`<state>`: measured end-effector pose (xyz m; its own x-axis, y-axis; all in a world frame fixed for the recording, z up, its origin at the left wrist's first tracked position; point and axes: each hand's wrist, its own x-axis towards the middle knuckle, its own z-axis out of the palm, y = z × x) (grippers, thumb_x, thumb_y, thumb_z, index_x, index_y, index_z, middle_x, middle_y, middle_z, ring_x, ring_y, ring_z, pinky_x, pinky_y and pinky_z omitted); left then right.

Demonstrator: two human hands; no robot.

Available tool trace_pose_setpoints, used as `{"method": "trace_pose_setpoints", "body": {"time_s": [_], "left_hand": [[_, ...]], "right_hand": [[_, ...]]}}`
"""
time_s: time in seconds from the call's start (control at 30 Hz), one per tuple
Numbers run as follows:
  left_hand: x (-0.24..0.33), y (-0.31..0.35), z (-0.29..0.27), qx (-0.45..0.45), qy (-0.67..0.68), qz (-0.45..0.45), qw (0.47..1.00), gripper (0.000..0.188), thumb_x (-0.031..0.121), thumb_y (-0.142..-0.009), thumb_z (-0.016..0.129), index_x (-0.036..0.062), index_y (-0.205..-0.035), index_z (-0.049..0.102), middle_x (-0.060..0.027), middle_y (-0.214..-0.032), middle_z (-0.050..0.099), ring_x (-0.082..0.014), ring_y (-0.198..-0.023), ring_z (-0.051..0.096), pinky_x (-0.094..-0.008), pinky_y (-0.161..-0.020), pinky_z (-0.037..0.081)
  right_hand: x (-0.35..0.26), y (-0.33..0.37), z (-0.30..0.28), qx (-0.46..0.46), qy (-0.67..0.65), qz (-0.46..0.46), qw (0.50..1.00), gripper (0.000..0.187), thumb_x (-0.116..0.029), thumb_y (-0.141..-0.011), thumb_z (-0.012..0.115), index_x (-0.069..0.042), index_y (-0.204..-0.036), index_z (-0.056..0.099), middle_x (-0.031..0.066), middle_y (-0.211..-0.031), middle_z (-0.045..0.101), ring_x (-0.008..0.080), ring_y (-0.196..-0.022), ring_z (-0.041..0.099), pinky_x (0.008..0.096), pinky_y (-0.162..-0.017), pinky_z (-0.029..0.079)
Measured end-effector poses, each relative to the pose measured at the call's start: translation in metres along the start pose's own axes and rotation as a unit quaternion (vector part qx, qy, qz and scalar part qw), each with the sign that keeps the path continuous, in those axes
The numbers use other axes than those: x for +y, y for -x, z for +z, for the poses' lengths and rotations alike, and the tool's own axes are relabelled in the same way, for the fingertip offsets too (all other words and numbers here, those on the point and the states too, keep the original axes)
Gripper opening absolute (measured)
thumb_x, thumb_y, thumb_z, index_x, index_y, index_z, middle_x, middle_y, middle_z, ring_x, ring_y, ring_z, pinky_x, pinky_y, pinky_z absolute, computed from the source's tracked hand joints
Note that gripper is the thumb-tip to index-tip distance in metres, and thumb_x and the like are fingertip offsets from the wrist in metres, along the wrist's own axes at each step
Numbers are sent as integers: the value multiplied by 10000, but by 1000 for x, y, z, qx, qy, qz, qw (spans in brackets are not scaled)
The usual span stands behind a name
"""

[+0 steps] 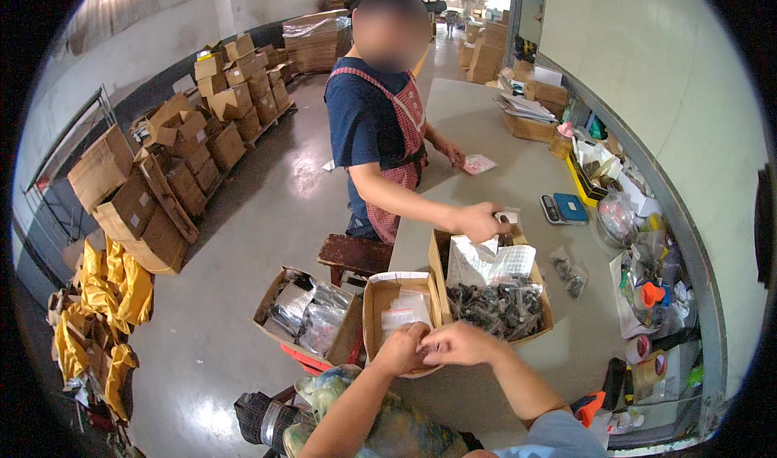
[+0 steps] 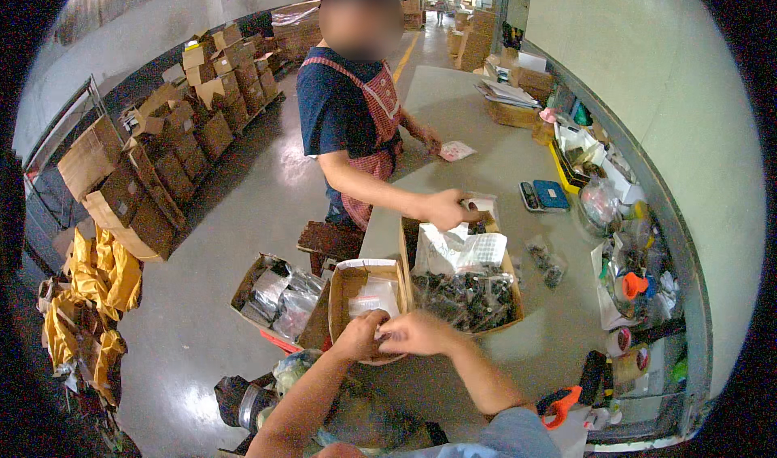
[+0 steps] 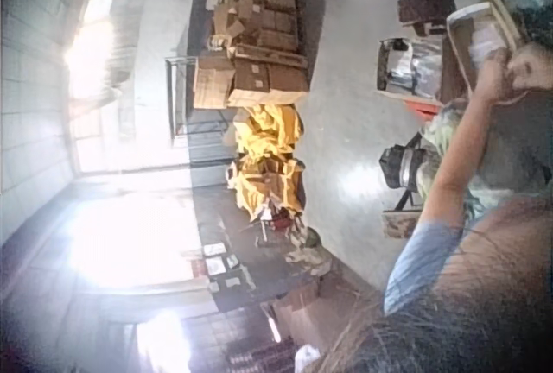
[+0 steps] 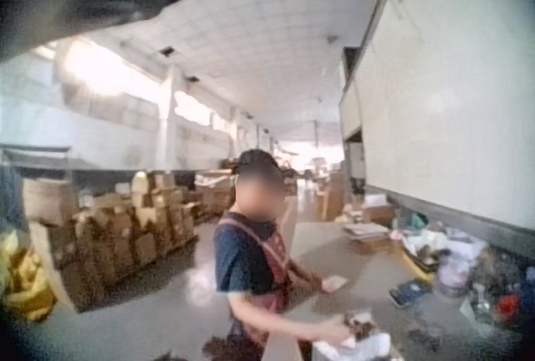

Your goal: The person picks up small black plastic items from a cardboard box and puts them into small clear plastic bags while sitting at a table in a warehouse.

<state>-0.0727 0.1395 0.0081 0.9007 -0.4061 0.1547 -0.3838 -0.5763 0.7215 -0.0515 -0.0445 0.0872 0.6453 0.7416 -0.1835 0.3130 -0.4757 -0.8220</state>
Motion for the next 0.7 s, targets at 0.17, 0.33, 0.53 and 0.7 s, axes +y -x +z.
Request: {"method": "trace_pose_setpoints", "body": {"time_s": [0.17,0.33,0.53,0.7], "left_hand": [[7,-8,-6,10,63,-49,997,465,139,-702,696,53,-1113,496,-136,-894,612,-333,-842,606,-403,-730,489],[2,-17,2,9,63,-35,997,463,136,-709,684,57,-1124,496,-134,-883,611,-335,-847,606,-410,-726,490],[0,-21,2,-12,56,-48,997,477,141,-715,676,57,-1148,494,-135,-890,619,-334,-838,612,-406,-723,493],[-4,-20,2,-9,61,-51,997,475,145,-720,676,53,-1152,499,-135,-890,623,-334,-833,615,-402,-723,495]], "right_hand": [[79,17,-101,435,60,113,891,135,-126,-828,590,-24,-895,648,92,-775,660,172,-700,614,322,-648,478],[159,23,-161,599,176,130,771,118,-90,-811,559,-20,-876,627,179,-800,631,319,-750,618,369,-669,470],[203,21,-178,613,208,146,748,127,-123,-776,588,-40,-860,634,183,-837,631,366,-806,599,421,-701,469],[156,3,-190,228,301,356,855,197,-175,-743,623,-104,-921,668,128,-871,661,310,-876,624,416,-756,493]]}}
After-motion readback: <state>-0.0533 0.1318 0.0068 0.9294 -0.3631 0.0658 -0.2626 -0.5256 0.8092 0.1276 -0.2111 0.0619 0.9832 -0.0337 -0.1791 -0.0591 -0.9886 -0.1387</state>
